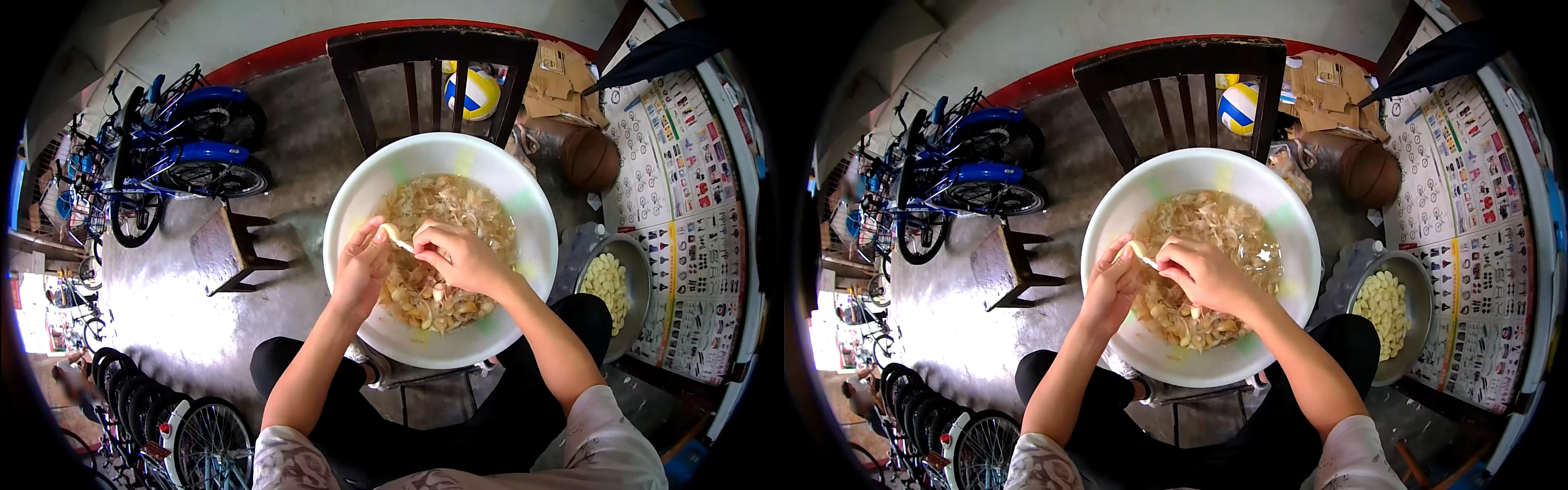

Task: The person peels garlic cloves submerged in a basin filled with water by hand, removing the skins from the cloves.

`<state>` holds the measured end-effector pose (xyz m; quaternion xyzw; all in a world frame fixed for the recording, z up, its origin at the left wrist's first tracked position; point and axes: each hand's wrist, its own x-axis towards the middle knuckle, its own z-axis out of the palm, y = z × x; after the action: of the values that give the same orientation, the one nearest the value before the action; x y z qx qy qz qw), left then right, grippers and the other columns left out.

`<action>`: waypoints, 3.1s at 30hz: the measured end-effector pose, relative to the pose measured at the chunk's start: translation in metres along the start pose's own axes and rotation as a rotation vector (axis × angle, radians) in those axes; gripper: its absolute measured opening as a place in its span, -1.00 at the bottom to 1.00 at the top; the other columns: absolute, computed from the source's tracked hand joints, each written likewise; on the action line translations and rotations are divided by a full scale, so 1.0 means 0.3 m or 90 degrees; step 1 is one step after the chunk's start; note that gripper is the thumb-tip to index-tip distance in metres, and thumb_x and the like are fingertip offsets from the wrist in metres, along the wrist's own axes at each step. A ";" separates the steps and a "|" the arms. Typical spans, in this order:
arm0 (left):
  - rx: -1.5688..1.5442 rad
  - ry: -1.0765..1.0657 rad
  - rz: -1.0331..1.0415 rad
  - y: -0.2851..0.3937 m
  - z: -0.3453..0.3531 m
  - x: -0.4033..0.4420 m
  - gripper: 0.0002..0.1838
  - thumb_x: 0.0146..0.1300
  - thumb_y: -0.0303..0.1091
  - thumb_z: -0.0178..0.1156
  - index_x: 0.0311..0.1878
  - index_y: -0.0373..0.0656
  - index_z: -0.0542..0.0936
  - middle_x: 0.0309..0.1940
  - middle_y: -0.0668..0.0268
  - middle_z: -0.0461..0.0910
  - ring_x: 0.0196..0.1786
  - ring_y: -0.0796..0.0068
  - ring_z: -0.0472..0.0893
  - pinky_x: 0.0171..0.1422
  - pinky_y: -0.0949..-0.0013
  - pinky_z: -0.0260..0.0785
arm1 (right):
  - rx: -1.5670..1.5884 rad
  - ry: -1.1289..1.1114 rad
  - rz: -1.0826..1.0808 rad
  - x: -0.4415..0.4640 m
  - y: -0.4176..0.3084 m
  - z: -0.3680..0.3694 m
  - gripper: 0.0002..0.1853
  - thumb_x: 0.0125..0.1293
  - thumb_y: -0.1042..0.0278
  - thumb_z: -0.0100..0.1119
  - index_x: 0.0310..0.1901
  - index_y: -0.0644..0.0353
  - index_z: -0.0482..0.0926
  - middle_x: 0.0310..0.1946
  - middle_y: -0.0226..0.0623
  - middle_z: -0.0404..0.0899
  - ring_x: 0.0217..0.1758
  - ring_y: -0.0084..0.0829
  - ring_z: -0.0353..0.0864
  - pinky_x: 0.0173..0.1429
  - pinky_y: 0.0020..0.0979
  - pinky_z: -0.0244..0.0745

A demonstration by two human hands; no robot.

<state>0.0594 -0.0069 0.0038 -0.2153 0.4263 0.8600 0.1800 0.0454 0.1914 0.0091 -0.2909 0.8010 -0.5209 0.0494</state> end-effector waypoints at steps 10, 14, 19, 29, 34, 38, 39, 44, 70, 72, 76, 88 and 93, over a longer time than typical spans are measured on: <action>0.180 0.035 0.102 -0.040 0.022 -0.033 -0.78 0.40 -0.41 0.25 0.03 -0.29 0.60 -0.18 0.34 0.65 -0.28 0.74 0.48 -0.21 0.58 0.33 | 0.284 0.105 0.170 -0.017 -0.021 0.091 -0.34 0.10 0.33 0.54 0.22 0.17 0.44 -0.02 -0.27 0.60 -0.16 -0.48 0.64 -0.10 -0.45 0.63; 0.239 0.064 0.159 -0.061 0.028 -0.040 -0.87 0.37 -0.47 0.27 -0.09 -0.30 0.61 -0.10 0.23 0.67 -0.01 0.55 0.60 0.14 0.46 0.43 | 0.206 0.220 0.174 -0.035 0.016 0.132 -0.67 0.20 0.46 0.44 -0.01 0.27 0.60 -0.31 -0.26 0.66 -0.34 -0.57 0.66 -0.26 -0.47 0.56; 0.256 0.062 0.164 -0.060 0.032 -0.037 -0.87 0.35 -0.46 0.29 -0.11 -0.31 0.61 -0.11 0.24 0.67 -0.07 0.59 0.58 0.10 0.48 0.42 | 0.052 0.273 0.067 -0.029 -0.009 0.102 -0.83 0.19 0.57 0.36 -0.19 0.30 0.61 -0.41 -0.22 0.65 -0.41 -0.34 0.66 -0.31 -0.37 0.51; 0.282 -0.010 0.189 -0.010 0.008 -0.023 -0.85 0.31 -0.46 0.33 -0.15 -0.34 0.64 -0.17 0.26 0.68 -0.15 0.62 0.58 -0.01 0.50 0.44 | 0.131 0.224 0.103 -0.015 -0.009 0.080 -0.93 0.26 0.60 0.28 -0.31 0.35 0.57 -0.40 -0.23 0.67 -0.40 -0.49 0.65 -0.32 -0.45 0.50; 0.318 -0.022 0.199 0.012 0.008 -0.027 -0.85 0.29 -0.46 0.35 -0.17 -0.35 0.65 -0.21 0.26 0.69 -0.20 0.63 0.59 -0.06 0.51 0.45 | 0.309 0.205 0.188 -0.014 -0.009 0.080 -0.94 0.27 0.56 0.29 -0.30 0.34 0.60 -0.44 -0.30 0.67 -0.42 -0.60 0.62 -0.34 -0.46 0.45; 0.392 0.012 0.222 0.012 0.022 -0.032 -0.87 0.29 -0.48 0.34 -0.18 -0.35 0.65 -0.21 0.20 0.70 -0.25 0.62 0.60 -0.12 0.53 0.47 | 0.169 0.188 0.145 -0.006 -0.023 0.066 -0.93 0.26 0.59 0.28 -0.33 0.34 0.57 -0.47 -0.31 0.63 -0.43 -0.59 0.60 -0.32 -0.46 0.44; 0.392 0.012 0.222 0.011 0.023 -0.032 -0.87 0.29 -0.48 0.34 -0.18 -0.35 0.65 -0.21 0.20 0.70 -0.25 0.62 0.60 -0.12 0.53 0.47 | 0.107 0.189 0.105 -0.003 -0.031 0.062 -0.92 0.25 0.60 0.28 -0.34 0.34 0.55 -0.47 -0.32 0.62 -0.43 -0.60 0.59 -0.31 -0.47 0.44; 0.420 0.138 0.329 0.024 -0.043 0.013 -0.90 0.30 -0.50 0.31 -0.21 -0.35 0.62 -0.19 0.19 0.70 -0.25 0.65 0.60 -0.16 0.57 0.45 | 0.182 0.215 0.040 -0.014 -0.033 0.037 -0.92 0.25 0.65 0.26 -0.34 0.35 0.53 -0.43 -0.32 0.61 -0.40 -0.60 0.59 -0.28 -0.51 0.47; 0.318 -0.006 0.069 -0.016 -0.027 -0.008 -0.70 0.32 -0.38 0.34 0.07 -0.26 0.61 -0.15 0.34 0.68 -0.13 0.67 0.59 -0.07 0.54 0.42 | 0.020 0.167 0.008 0.005 0.013 0.044 -0.78 0.21 0.59 0.33 -0.09 0.29 0.66 -0.22 -0.24 0.68 -0.26 -0.44 0.72 -0.20 -0.44 0.64; 0.327 -0.022 0.096 -0.020 -0.025 -0.008 -0.75 0.33 -0.44 0.32 0.03 -0.29 0.61 -0.16 0.34 0.68 -0.13 0.65 0.61 -0.10 0.56 0.44 | 0.080 0.167 0.060 0.000 0.006 0.042 -0.76 0.21 0.62 0.33 -0.07 0.29 0.66 -0.20 -0.25 0.69 -0.20 -0.47 0.71 -0.16 -0.47 0.63; 0.502 -0.072 0.263 0.002 -0.015 -0.012 -0.85 0.27 -0.57 0.31 -0.10 -0.33 0.65 -0.09 0.28 0.70 -0.05 0.53 0.66 -0.02 0.52 0.50 | 0.234 0.175 0.105 0.008 -0.009 0.031 -0.83 0.25 0.60 0.31 -0.11 0.34 0.68 -0.21 -0.26 0.73 -0.16 -0.51 0.74 -0.14 -0.50 0.66; 0.841 -0.095 0.844 0.023 0.002 -0.003 -0.64 0.01 -0.61 0.46 -0.10 -0.23 0.59 -0.27 0.25 0.77 -0.30 0.38 0.74 -0.32 0.51 0.49 | 0.306 0.091 0.254 -0.017 -0.012 0.004 -0.81 0.30 0.51 0.33 -0.08 0.36 0.71 -0.20 -0.26 0.74 -0.17 -0.56 0.70 -0.05 -0.51 0.61; 0.856 -0.121 0.919 0.039 -0.026 0.033 -0.53 -0.03 -0.46 0.51 -0.02 -0.12 0.55 -0.29 0.38 0.75 -0.45 0.42 0.66 -0.37 0.39 0.48 | 0.355 0.099 0.260 -0.017 0.005 0.004 -0.81 0.26 0.51 0.37 -0.11 0.35 0.72 -0.21 -0.27 0.74 -0.19 -0.56 0.70 -0.05 -0.52 0.59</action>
<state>0.0468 -0.0188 0.0020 0.3130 0.8383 0.3565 -0.2686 0.0497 0.1935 0.0061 -0.0593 0.6712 -0.7193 0.1691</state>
